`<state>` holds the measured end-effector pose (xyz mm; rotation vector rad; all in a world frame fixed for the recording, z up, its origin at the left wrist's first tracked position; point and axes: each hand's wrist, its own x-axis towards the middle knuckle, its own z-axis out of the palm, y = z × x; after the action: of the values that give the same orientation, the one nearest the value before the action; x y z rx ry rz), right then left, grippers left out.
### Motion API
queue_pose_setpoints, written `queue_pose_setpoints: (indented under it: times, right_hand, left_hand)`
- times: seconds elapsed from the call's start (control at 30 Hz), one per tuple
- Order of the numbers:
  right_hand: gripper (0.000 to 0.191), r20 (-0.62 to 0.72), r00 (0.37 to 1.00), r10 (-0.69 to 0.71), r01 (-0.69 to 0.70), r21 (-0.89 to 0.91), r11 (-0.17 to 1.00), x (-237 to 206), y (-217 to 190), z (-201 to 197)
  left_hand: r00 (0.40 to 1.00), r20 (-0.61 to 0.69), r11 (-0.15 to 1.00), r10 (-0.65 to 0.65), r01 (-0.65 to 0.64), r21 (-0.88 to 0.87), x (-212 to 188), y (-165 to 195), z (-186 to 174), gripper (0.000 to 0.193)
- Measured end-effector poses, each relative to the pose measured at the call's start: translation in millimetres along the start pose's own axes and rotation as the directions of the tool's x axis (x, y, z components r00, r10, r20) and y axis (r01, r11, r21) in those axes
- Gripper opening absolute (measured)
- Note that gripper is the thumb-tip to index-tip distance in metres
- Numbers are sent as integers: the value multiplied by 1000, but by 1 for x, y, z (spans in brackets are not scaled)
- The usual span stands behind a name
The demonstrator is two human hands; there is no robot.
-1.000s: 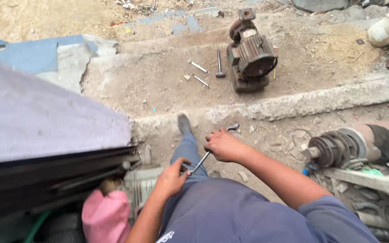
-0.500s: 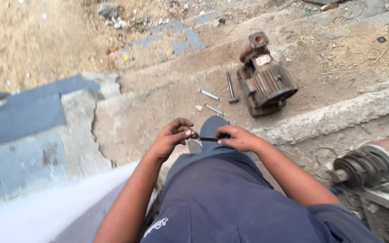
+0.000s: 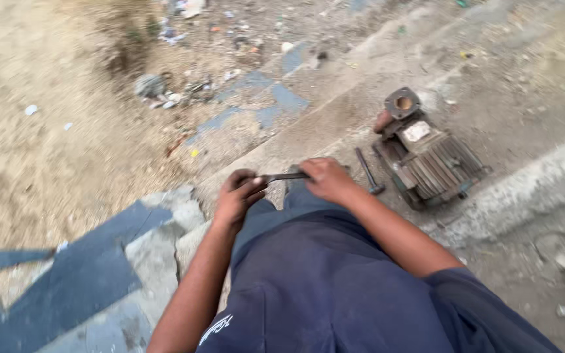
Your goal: The person aligns a flange plate against a water pump mounted on an electric motor, then uses wrenches to loosen and tighten bolts on the pump housing. They briefly walk to a workbench to pick tools from a drawer, then return to continue working on the pump bolts.
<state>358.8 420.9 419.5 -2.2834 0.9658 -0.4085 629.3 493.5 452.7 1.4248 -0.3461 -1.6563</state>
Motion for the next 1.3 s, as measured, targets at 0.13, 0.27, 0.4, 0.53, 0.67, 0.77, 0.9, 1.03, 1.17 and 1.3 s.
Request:
queue_pose_setpoints:
  times: [0.13, 0.27, 0.4, 0.53, 0.67, 0.77, 0.9, 1.03, 1.17, 1.3]
  right_hand:
    - [35, -15, 987, 162, -161, 17, 987, 40, 27, 13]
    - [35, -242, 932, 271, -286, -31, 958, 30, 62, 16]
    - [30, -252, 843, 475, -475, 66, 878, 23, 113, 58]
    - [25, -396, 700, 594, -630, 51, 775, 50, 153, 115]
    - [30, -541, 538, 646, -674, 184, 715, 71, 154, 120]
    - [50, -497, 474, 726, -640, 372, 672, 70, 138, 100]
    - [57, -519, 257, 815, -513, 642, 571, 57, 131, 91]
    - [49, -606, 5, 795, -373, 737, 564, 36, 166, 107]
    - [32, -433, -265, 861, -624, 758, 189, 14, 216, 128]
    - [26, -404, -490, 772, -605, 796, 33, -8, 257, 151]
  left_hand:
    - [989, 37, 980, -142, 135, 147, 69, 44, -5, 24]
    - [950, 187, 942, -252, 196, 274, 138, 65, 29, 21]
    - [884, 308, 862, -351, 176, 476, 236, 75, 61, 18]
    - [821, 411, 801, -396, 90, 592, 332, 72, 69, 19]
    - [751, 499, 802, -433, 68, 594, 384, 54, 119, 19]
    - [722, 475, 695, -504, 12, 719, 392, 58, 160, 21]
    - [563, 529, 562, -635, -133, 816, 420, 32, 240, 22]
    - [415, 540, 467, -732, -272, 842, 440, -27, 306, 22]
    - [250, 458, 299, -853, -485, 822, 457, -85, 364, 25]
    - [-115, 606, 170, -787, -985, 34, 471, -140, 425, 32]
